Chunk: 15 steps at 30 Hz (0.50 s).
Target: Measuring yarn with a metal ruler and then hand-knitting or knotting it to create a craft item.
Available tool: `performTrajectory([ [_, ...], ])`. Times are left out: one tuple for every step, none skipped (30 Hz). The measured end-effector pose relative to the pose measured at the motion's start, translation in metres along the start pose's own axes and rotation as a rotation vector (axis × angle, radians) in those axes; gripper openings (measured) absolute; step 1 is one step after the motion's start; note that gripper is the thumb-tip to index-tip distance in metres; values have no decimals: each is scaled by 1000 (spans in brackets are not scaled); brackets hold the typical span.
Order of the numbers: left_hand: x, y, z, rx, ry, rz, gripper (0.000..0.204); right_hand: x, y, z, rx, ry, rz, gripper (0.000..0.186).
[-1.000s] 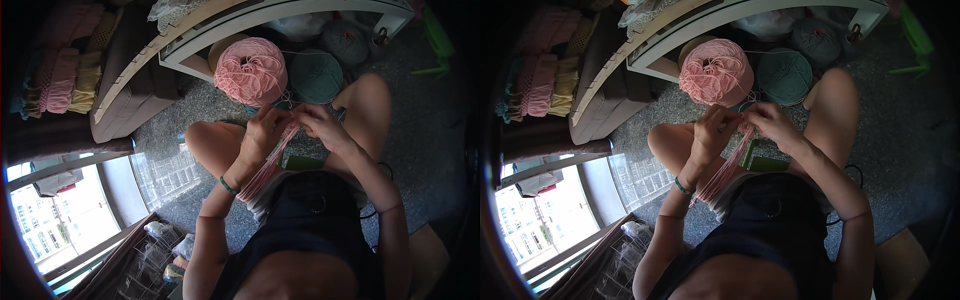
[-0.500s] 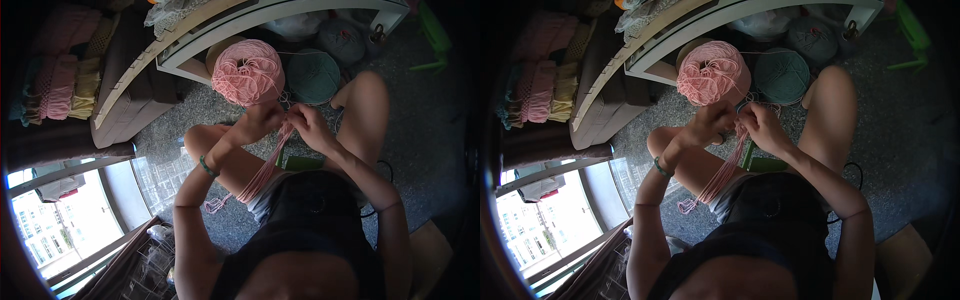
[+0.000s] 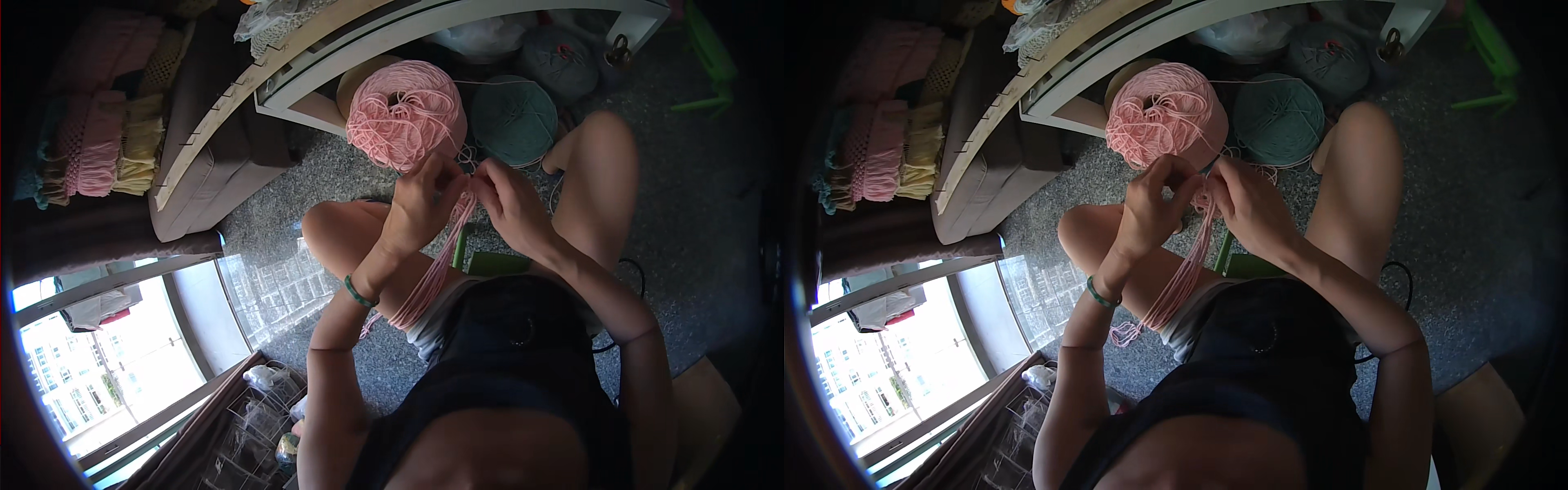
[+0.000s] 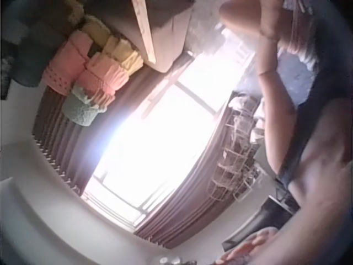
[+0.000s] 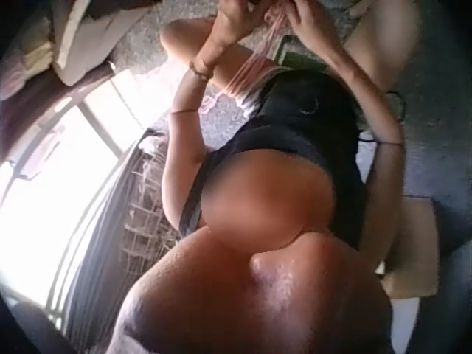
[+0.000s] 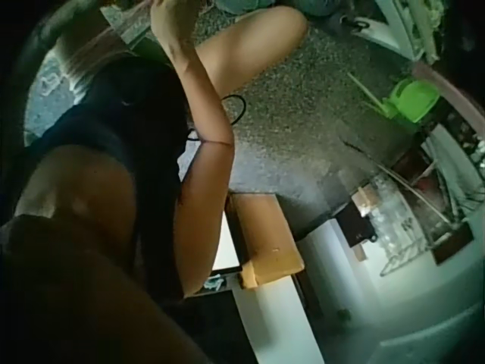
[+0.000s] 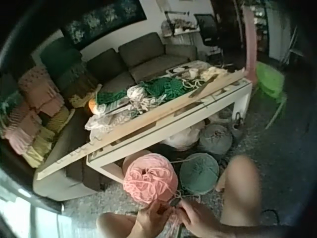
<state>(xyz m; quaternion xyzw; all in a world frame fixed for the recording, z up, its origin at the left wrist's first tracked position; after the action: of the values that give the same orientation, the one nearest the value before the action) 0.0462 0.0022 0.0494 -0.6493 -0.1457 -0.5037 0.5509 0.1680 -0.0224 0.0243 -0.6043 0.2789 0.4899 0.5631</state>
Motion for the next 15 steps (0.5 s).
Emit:
performTrajectory([
  [2,0,0,1,0,0,10,-5,-1,-1,25,-39,-80,12],
  [9,-2,-1,18,57,84,10,-5,-1,-1,24,-39,-81,12],
  [16,-3,-2,35,114,167,10,-7,-1,-1,29,-42,-111,12],
  [23,-4,-4,52,170,252,11,-9,-2,-1,32,-45,-140,13],
  [24,-4,-5,52,169,252,11,-12,-2,-1,37,-48,-170,14],
  [30,-6,-6,84,209,309,11,-14,-3,-1,36,-48,-170,14],
  [36,-7,-8,117,248,365,12,-12,-2,-1,-10,-2,-101,15],
  [41,-9,-10,150,288,422,13,-12,-1,0,-55,43,-33,16],
  [42,-9,-10,149,287,421,13,-12,1,0,-102,91,35,18],
  [43,-9,-9,162,284,435,13,-16,-1,0,-103,92,35,18],
  [43,-10,-9,174,281,450,14,-22,-3,1,-106,83,46,18],
  [44,-11,-9,187,278,465,14,-27,-5,2,-110,74,58,19],
  [45,-11,-10,187,277,464,14,-30,-5,2,-114,66,70,20],
  [43,-14,-10,204,205,440,13,-30,-5,0,-111,66,68,20],
  [40,-16,-10,221,134,415,13,-31,-5,-2,-114,56,78,20],
])
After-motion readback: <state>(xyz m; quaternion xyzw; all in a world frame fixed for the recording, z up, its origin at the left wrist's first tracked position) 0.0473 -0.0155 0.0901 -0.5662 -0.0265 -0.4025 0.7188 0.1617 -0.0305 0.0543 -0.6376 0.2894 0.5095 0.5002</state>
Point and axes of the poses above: each hand's wrist, its own z-axis towards the middle knuckle, its own y-axis out of the palm, x = y × z, the point moved 8 cm from there along z, towards the middle knuckle, and after that the axes turned 8 degrees about -x, right-handed, at the moved point
